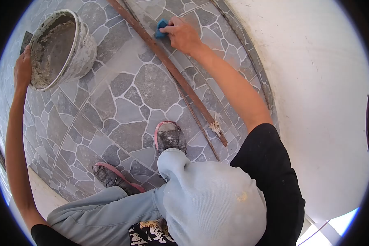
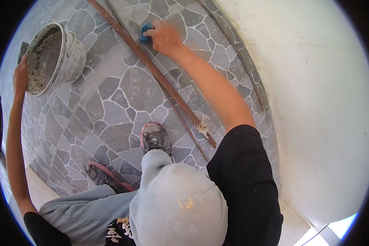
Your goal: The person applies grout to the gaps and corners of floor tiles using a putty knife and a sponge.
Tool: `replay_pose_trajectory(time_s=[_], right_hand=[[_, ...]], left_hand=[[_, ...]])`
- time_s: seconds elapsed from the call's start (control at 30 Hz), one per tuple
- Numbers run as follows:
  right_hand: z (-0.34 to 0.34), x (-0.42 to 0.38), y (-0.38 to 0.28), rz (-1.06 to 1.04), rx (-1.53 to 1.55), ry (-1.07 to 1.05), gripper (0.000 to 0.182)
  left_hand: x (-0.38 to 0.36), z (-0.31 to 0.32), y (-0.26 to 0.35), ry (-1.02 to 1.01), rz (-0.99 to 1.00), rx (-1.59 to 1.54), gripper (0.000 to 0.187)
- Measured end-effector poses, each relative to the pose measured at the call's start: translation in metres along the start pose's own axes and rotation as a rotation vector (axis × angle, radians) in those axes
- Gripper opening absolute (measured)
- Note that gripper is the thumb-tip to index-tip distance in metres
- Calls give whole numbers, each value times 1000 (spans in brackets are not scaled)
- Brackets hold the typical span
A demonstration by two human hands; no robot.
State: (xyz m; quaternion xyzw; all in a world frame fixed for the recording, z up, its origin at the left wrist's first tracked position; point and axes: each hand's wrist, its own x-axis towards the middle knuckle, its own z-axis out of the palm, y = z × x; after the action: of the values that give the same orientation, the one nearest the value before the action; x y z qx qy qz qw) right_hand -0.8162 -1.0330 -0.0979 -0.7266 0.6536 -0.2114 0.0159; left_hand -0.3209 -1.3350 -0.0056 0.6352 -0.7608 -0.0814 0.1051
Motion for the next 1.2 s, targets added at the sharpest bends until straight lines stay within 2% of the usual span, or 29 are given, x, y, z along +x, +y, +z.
replay_pose_trajectory(time_s=[0.03,0.1,0.17,0.23,0.27,0.33,0.4,0.43,0.5,0.57,0.63,0.73,0.8,0.87,0.93,1.07,1.17,1.2], right_hand=[[-17,-52,-13,36,57,-46,27],[-62,-164,-33,78,131,-125,29],[-108,-277,-40,226,106,-325,32],[-174,-333,-48,463,-19,-736,33],[-198,-359,-43,519,-34,-698,31],[-217,-365,-53,582,-51,-666,29],[-215,-356,-64,769,-44,-259,28],[-201,-349,-68,767,-42,-255,28],[-154,-328,-74,643,186,-267,30],[-94,-289,-73,478,180,-104,31],[-52,-208,-62,355,267,23,28],[6,-76,-40,216,261,216,21],[11,-38,-30,171,243,271,21],[13,-23,-35,192,166,211,21],[-7,-71,-40,184,221,144,24],[-77,-250,-77,354,268,-59,24],[-148,-367,-87,673,245,-337,26],[-156,-384,-86,705,229,-327,26]], left_hand=[[4,1,-7,-63,-41,15,67],[10,16,-27,82,45,-13,67],[25,17,-46,-10,19,-6,66],[31,13,-49,-86,-19,3,65],[31,14,-49,-74,-1,-12,65],[28,15,-46,-55,23,-40,65],[26,17,-46,-30,37,-61,65],[25,18,-47,-10,42,-69,66],[23,17,-46,44,53,-69,66],[17,9,-32,26,14,-13,65],[-2,-1,0,63,-46,41,65],[-7,-7,11,27,-14,8,64],[-18,-12,24,2,-17,-49,63],[-26,-24,37,11,-22,20,63],[-22,-15,27,17,-12,29,64],[-22,-16,22,-22,49,-61,64],[-15,-12,11,-34,-12,-44,63],[-14,-9,12,-21,-25,-65,63]])
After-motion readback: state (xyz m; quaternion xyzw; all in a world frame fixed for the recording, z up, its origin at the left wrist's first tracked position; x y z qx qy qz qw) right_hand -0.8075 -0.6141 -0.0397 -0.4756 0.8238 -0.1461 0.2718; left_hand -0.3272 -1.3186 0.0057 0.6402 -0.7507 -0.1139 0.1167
